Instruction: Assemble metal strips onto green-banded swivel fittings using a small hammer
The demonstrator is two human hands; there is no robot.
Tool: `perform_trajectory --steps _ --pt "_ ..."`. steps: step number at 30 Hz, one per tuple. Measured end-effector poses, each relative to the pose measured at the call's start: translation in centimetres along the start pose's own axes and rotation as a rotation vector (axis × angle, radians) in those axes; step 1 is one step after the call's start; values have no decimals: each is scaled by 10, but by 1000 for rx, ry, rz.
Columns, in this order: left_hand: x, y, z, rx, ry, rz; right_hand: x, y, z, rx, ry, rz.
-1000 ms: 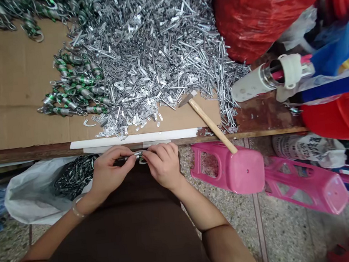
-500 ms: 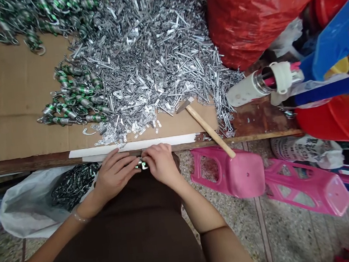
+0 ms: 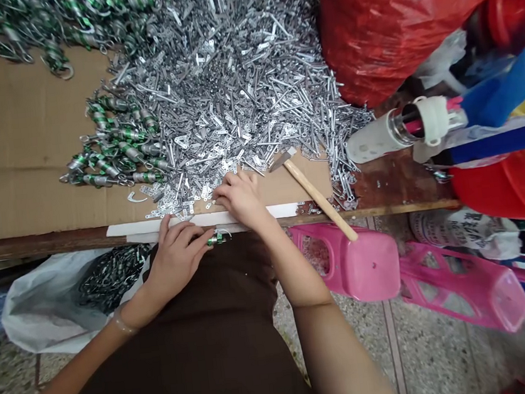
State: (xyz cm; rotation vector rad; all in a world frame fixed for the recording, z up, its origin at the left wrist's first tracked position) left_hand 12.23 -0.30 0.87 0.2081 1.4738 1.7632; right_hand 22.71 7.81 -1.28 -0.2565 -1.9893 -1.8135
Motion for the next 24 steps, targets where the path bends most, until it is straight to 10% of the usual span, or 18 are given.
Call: perform_trajectory --steps 15,18,22,24 --pt "13 10 -7 -178 72 -215 38 -17 -53 53 56 86" --pt "14 10 -7 -179 85 -228 4 7 -46 -102 -76 191" --pt "14 11 -7 -188 82 -241 -106 70 -63 -517 -534 -106" --pt "14 11 -6 -192 81 -239 -143 77 -67 -482 -631 -212"
Point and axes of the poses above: each hand's wrist, its own z-axis towards the middle knuckle, its own y-axis out of the back of the hand, x = y × z, the point moved 10 cm from there along z, towards the middle knuckle, and after that the axes turned 3 degrees about -x, right-handed, at the moved point
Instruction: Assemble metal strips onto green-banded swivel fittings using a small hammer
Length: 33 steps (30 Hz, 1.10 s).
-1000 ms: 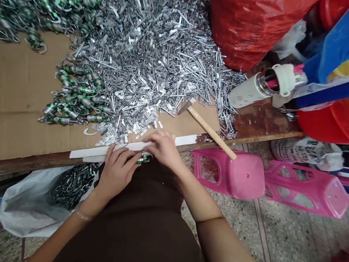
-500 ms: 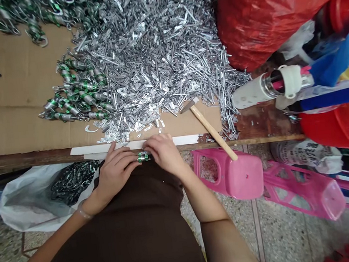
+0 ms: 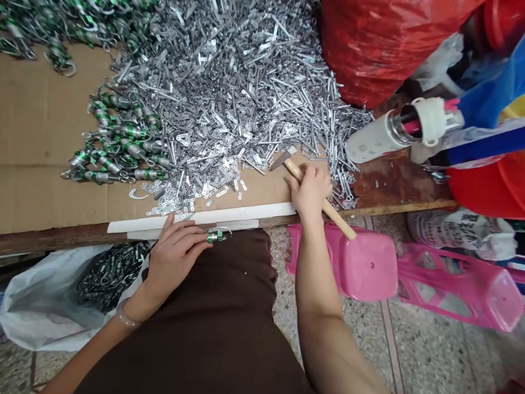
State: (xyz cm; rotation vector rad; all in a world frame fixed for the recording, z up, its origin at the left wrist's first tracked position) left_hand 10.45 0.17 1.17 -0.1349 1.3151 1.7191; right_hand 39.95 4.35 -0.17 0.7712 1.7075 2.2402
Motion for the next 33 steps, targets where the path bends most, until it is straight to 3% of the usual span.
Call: perform_trajectory --steps 2,4,6,8,11,16,22,24,28,30,33 --pt "0 0 0 -4 3 2 -8 -2 3 38 33 -35" --pt "0 0 1 -5 8 0 4 3 -14 80 90 -12" --pt "0 0 1 -1 8 -3 30 7 -47 198 171 38" --pt "0 -1 0 9 6 -1 68 6 -92 408 366 117" --pt "0 -1 0 18 5 7 101 28 -133 366 527 249" --pt "0 -2 0 24 2 6 106 15 -147 438 529 111" --pt "5 -3 -2 17 29 -9 108 11 -141 465 527 113" --pt "5 -3 -2 10 27 -20 86 9 -117 385 401 82" --pt "6 4 1 -22 38 -74 13 19 -46 -14 54 -63" --pt "6 8 4 -25 51 -120 -4 10 -19 -70 53 -113" --pt "5 15 7 -35 76 -176 -7 -5 2 -54 95 -123"
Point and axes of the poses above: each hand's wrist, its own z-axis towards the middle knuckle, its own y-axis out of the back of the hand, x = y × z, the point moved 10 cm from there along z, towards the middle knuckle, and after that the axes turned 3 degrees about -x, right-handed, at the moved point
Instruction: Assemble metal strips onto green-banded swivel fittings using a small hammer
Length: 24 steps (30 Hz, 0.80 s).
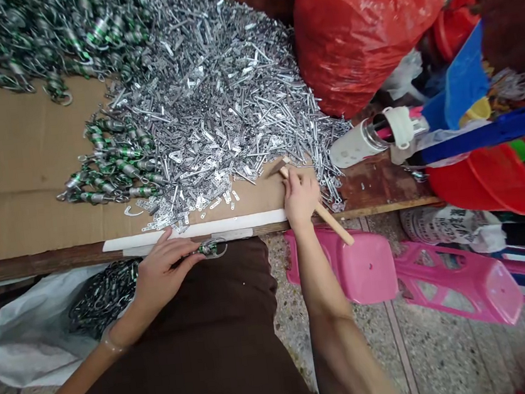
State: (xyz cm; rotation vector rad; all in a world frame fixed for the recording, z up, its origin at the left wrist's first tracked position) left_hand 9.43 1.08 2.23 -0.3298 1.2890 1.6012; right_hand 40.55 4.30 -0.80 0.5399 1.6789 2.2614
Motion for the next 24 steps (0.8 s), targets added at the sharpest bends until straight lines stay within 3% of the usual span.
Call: perform_trajectory --steps 3,5,9,11,17,20,24 --pt "-2 6 2 -20 29 -33 17 11 -7 -51 0 74" --pt "-1 8 1 -18 67 -70 44 25 -23 -68 79 215" --pt "-4 10 -1 20 69 -114 121 20 -61 205 412 521" --pt "-7 7 -2 74 27 -51 142 10 -66 288 473 535" --pt "-11 -2 -4 182 -37 95 171 -9 -50 434 592 343" --pt "-12 5 -2 135 -17 76 173 16 -57 457 581 471" --pt "-17 14 4 94 0 -35 171 61 -87 474 572 767"
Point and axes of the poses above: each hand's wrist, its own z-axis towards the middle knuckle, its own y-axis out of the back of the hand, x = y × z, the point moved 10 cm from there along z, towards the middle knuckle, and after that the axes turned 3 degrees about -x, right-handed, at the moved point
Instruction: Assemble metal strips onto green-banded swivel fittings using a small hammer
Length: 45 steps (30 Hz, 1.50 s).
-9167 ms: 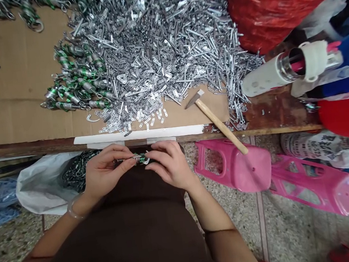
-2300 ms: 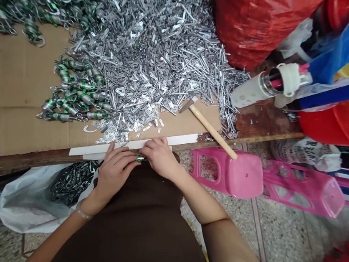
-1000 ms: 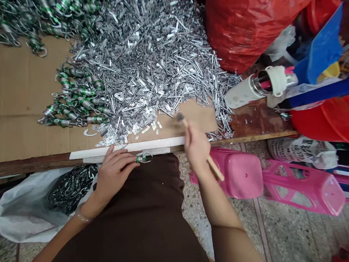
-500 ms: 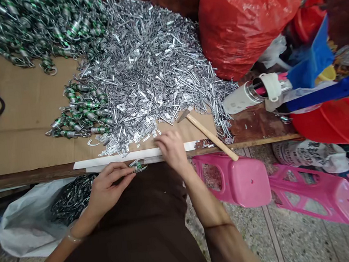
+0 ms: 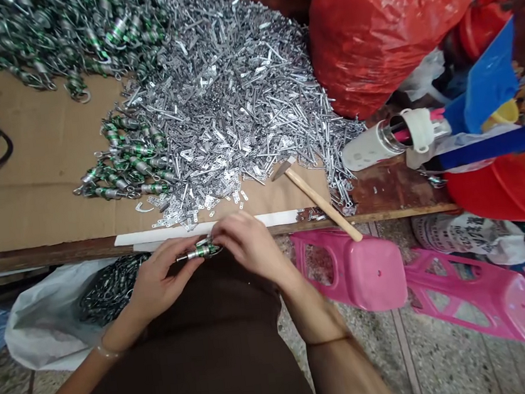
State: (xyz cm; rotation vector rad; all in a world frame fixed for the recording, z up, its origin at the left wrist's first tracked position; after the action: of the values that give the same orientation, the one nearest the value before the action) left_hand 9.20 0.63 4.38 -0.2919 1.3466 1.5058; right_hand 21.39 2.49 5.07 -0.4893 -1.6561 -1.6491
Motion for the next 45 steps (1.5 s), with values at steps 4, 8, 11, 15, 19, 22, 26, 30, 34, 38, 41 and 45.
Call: perform_trajectory --steps 4,8,11,15,19,22,26,30,34,38,41,45 --pt "-10 0 6 19 -41 -48 31 -1 -25 18 188 -35" --pt "-14 -4 10 30 -14 -160 31 6 -35 -55 261 36" --pt "0 -5 9 -24 136 -276 5 11 -37 -169 48 86" --pt "17 -10 3 -80 305 -354 -6 9 -47 -308 -70 -40" --pt "18 -12 0 -66 341 -263 11 15 -58 -472 49 -267" --pt "12 -11 0 -64 310 -177 13 12 -61 -473 79 -329" --pt "4 -11 4 -65 237 -119 7 11 -59 -460 34 -319" --pt "-1 -16 6 18 152 -123 4 5 -52 -348 12 -186" --pt "-7 -18 1 34 -24 10 -11 -12 -44 -135 -89 -95" --pt "-8 -26 -14 -8 -276 257 -36 -32 -36 9 -257 -23" --pt "6 -37 -19 14 -313 359 -48 -38 -30 18 -323 -73" --pt "12 -45 -16 36 -315 440 -58 -35 -24 -5 -365 -189"
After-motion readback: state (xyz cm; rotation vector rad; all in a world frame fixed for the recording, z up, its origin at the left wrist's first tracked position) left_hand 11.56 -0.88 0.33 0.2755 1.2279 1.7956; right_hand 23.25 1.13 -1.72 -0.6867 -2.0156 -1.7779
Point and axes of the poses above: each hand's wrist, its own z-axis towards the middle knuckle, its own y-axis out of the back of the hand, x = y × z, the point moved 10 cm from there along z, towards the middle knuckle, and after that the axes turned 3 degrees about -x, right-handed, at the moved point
